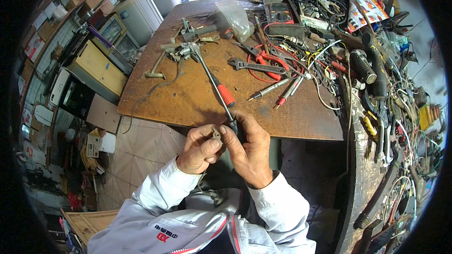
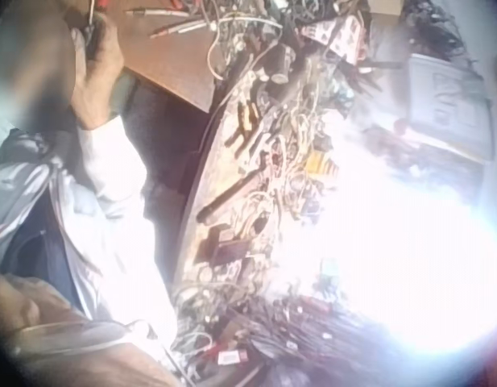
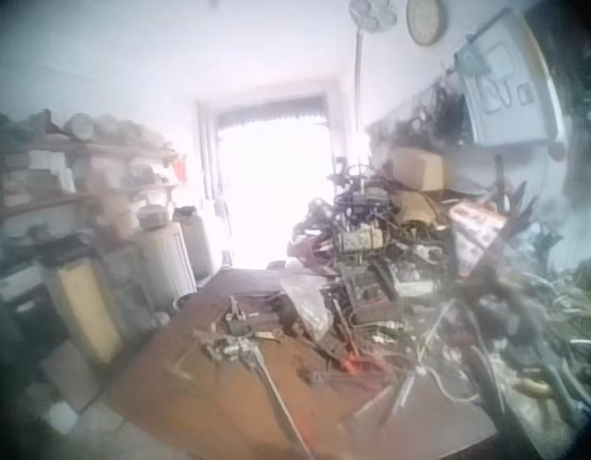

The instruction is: The person works at a cluttered workbench, using pliers and a screwdriver to strip wires and adjust a small metal electrical component. They repeatedly strip wire ends and manipulate the component's internal parts.

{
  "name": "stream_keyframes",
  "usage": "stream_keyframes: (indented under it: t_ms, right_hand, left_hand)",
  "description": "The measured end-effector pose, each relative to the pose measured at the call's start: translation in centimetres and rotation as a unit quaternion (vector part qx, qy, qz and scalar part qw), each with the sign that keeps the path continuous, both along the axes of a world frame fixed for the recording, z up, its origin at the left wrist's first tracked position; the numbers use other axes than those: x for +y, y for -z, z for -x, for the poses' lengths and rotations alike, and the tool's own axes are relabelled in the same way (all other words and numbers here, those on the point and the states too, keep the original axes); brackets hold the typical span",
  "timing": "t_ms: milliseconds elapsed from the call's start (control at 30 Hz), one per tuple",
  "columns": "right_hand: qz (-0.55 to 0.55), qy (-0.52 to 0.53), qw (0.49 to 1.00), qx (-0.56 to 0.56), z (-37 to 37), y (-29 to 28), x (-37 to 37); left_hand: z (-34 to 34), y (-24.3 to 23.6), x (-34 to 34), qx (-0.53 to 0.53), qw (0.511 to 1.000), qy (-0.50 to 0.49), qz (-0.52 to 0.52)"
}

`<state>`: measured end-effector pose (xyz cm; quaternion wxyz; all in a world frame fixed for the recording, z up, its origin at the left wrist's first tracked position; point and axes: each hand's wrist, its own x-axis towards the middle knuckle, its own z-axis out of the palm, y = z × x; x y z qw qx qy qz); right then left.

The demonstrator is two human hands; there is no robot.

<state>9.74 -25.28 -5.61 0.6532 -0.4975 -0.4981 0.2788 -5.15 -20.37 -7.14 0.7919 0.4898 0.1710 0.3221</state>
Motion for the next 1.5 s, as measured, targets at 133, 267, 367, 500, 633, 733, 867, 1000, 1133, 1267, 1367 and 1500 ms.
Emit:
stream_keyframes:
  t_ms: [133,267,367,500,633,733,867,1000,1133,1267,1367,1500]
  right_hand:
    - [-0.005,0.024,0.999,0.036,0.1,0.3,-1.0]
    - [-0.018,0.121,0.984,-0.128,-0.6,0.4,-2.4]
    - [0.047,0.095,0.986,-0.126,-2.0,-0.4,-5.3]
    - [0.085,0.034,0.99,-0.11,-4.5,-0.4,-9.6]
    - [0.059,-0.026,0.995,-0.075,-7.3,-0.3,-12.9]
    - [0.111,-0.053,0.99,-0.062,-8.3,-0.7,-13.9]
    - [0.145,-0.079,0.983,-0.083,-9.0,-1.1,-14.1]
    - [0.2,-0.091,0.974,-0.058,-9.5,-1.9,-14.2]
    - [0.206,-0.082,0.972,-0.082,-9.3,-2.4,-13.6]
    - [0.184,-0.062,0.97,-0.149,-9.1,-2.2,-14.0]
    - [0.168,-0.026,0.964,-0.206,-8.1,-2.1,-14.3]
    - [0.161,-0.001,0.96,-0.23,-6.6,-2.4,-14.6]
  left_hand:
    - [-0.2,0.0,-1.4,0.074,0.987,-0.093,-0.107]
    - [0.2,0.6,-1.4,0.094,0.982,-0.111,-0.119]
    - [0.5,0.5,-1.1,0.094,0.982,-0.099,-0.128]
    - [0.0,0.5,-1.1,0.091,0.979,-0.095,-0.153]
    - [-0.9,0.6,-1.5,0.075,0.982,-0.101,-0.138]
    - [-1.1,0.3,-1.7,0.048,0.988,-0.093,-0.117]
    - [-1.5,1.1,-1.4,0.054,0.984,-0.075,-0.15]
    - [-1.8,0.6,-1.6,0.04,0.985,-0.076,-0.151]
    - [-1.5,0.6,-1.2,0.075,0.978,-0.08,-0.176]
    - [-1.6,0.5,-1.3,0.075,0.979,-0.08,-0.171]
    - [-1.8,0.4,-1.3,0.093,0.969,-0.097,-0.208]
    - [-1.7,0.9,-1.3,0.142,0.954,-0.102,-0.243]
